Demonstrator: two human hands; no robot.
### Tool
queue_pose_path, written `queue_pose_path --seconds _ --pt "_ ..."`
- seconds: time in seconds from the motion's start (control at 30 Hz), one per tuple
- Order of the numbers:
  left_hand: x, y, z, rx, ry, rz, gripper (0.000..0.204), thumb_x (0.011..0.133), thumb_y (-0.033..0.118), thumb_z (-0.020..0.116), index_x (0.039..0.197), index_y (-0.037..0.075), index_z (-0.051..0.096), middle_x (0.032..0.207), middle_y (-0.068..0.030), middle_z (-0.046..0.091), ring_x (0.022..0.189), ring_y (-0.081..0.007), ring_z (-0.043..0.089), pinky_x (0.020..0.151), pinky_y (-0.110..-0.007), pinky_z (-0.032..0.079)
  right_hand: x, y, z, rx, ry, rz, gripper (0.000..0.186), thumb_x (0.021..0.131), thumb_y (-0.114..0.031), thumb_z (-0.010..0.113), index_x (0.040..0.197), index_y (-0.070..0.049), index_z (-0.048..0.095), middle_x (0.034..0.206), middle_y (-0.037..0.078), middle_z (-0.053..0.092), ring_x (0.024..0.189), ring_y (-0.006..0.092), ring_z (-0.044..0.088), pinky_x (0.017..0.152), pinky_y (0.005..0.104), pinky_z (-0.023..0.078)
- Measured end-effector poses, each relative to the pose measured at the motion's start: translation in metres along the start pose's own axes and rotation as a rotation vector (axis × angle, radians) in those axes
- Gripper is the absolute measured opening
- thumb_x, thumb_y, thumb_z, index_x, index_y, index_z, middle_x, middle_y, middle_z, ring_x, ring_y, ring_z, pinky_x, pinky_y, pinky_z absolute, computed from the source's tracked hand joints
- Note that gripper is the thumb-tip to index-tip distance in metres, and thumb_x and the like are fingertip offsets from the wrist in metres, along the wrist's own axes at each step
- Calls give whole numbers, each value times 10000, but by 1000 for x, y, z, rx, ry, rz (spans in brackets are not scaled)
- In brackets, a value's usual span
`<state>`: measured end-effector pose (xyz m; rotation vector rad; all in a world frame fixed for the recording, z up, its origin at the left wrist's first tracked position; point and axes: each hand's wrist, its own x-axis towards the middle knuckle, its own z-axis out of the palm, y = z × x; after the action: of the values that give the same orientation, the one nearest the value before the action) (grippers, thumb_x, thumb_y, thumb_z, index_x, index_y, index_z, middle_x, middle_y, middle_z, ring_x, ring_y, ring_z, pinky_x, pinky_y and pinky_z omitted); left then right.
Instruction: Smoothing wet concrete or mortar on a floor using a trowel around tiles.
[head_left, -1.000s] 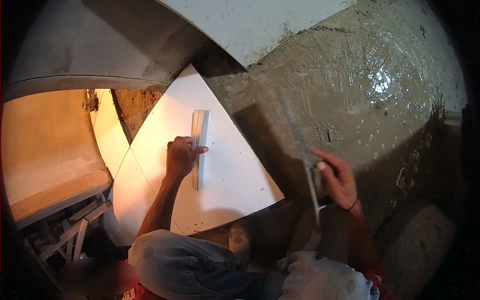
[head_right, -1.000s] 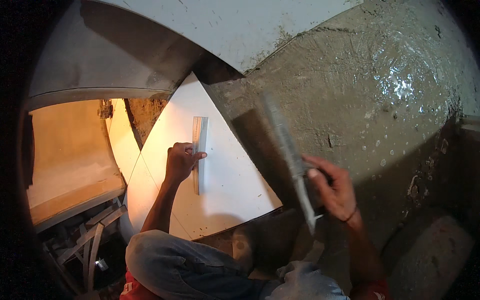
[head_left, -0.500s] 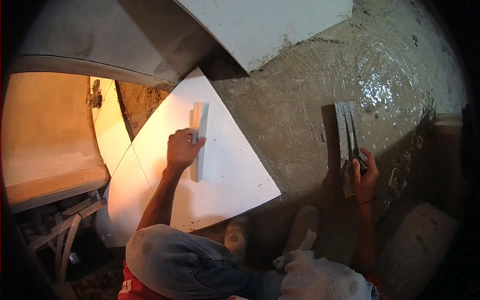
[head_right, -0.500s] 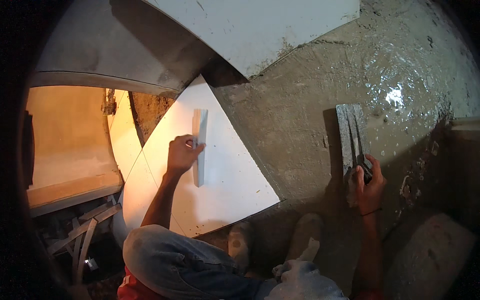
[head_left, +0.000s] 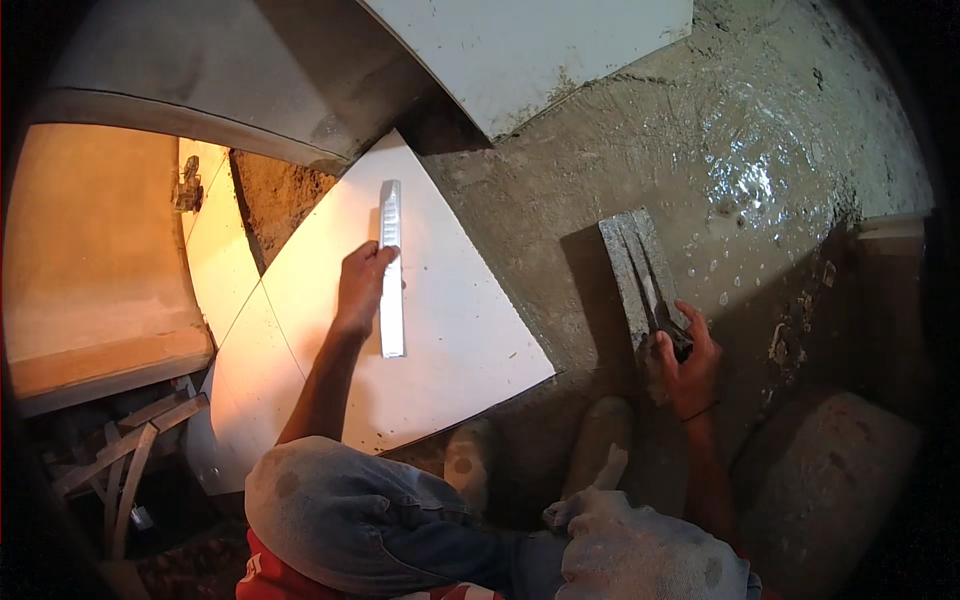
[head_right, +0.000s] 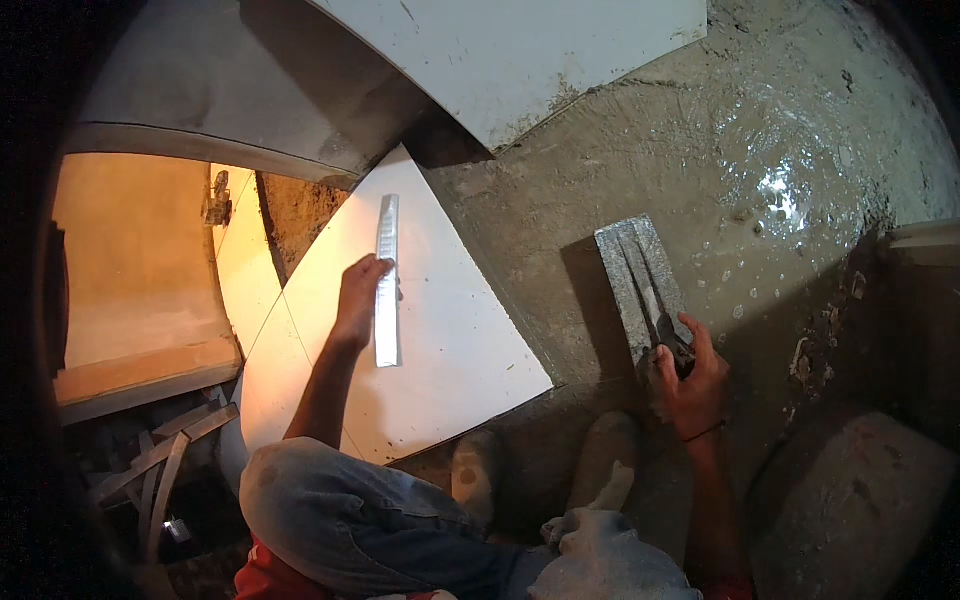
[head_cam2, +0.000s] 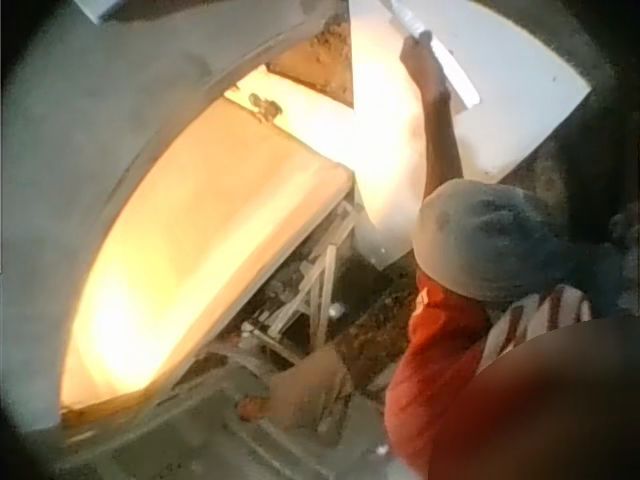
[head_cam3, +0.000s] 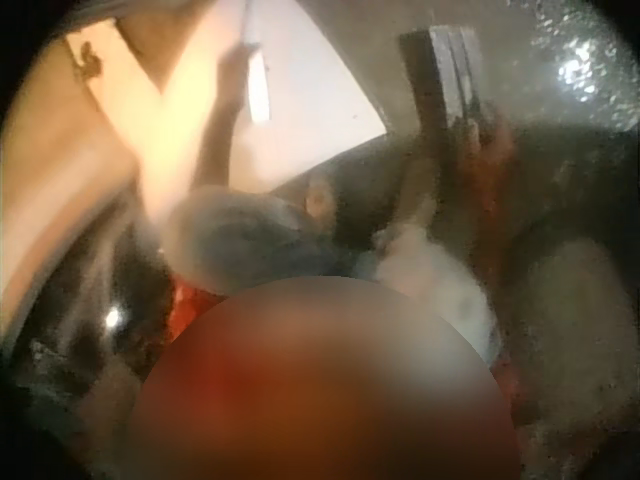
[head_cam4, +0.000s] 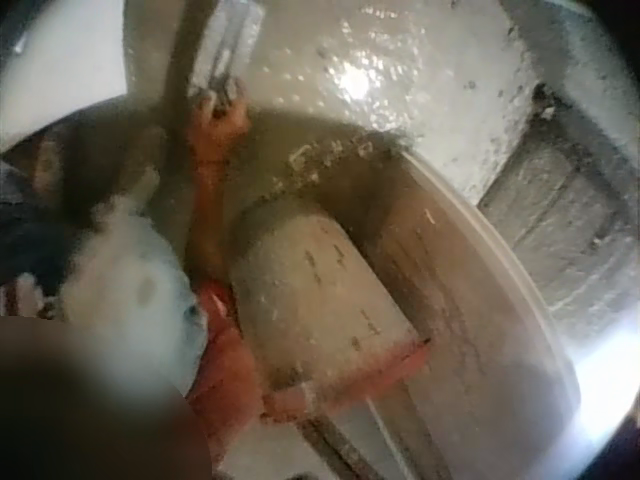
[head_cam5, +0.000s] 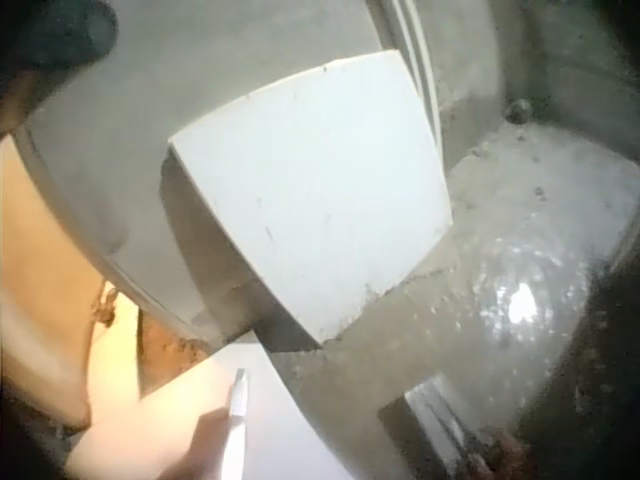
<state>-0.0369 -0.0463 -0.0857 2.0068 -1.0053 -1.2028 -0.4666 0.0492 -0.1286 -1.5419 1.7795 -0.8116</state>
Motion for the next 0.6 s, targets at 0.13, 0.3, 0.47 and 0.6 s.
queue_pose_path --seconds 0.13,0.3,0.47,0.6 --pt "-8 -7 6 68 -25 -17 185 925 203 615 894 22 604 754 -51 608 649 -138 615 591 -295 519 5 11 2 -25 11 149 435 860 -109 689 1274 -44 572 969 195 653 826 337 656 732 396 514" --pt "-25 11 31 -96 -280 7 255 902 176 707 1043 -30 651 898 -85 697 779 -162 688 681 -305 593 -4 -19 -1 -405 167 -11 508 846 -155 714 1316 -56 549 1136 193 592 1058 361 585 936 421 451" --pt "-51 28 84 -189 -612 142 320 865 112 761 1125 -35 647 1010 -97 701 890 -168 692 775 -310 600 -14 -90 35 318 -53 -180 534 867 -185 722 1324 -8 510 1133 184 596 1061 305 597 970 421 439" --pt "-54 26 103 -166 -714 330 372 867 188 768 1144 -30 650 1037 -94 692 977 -192 664 886 -348 550 -7 -105 65 452 -488 40 456 916 -194 686 1281 13 510 1022 151 628 897 230 634 838 367 508"
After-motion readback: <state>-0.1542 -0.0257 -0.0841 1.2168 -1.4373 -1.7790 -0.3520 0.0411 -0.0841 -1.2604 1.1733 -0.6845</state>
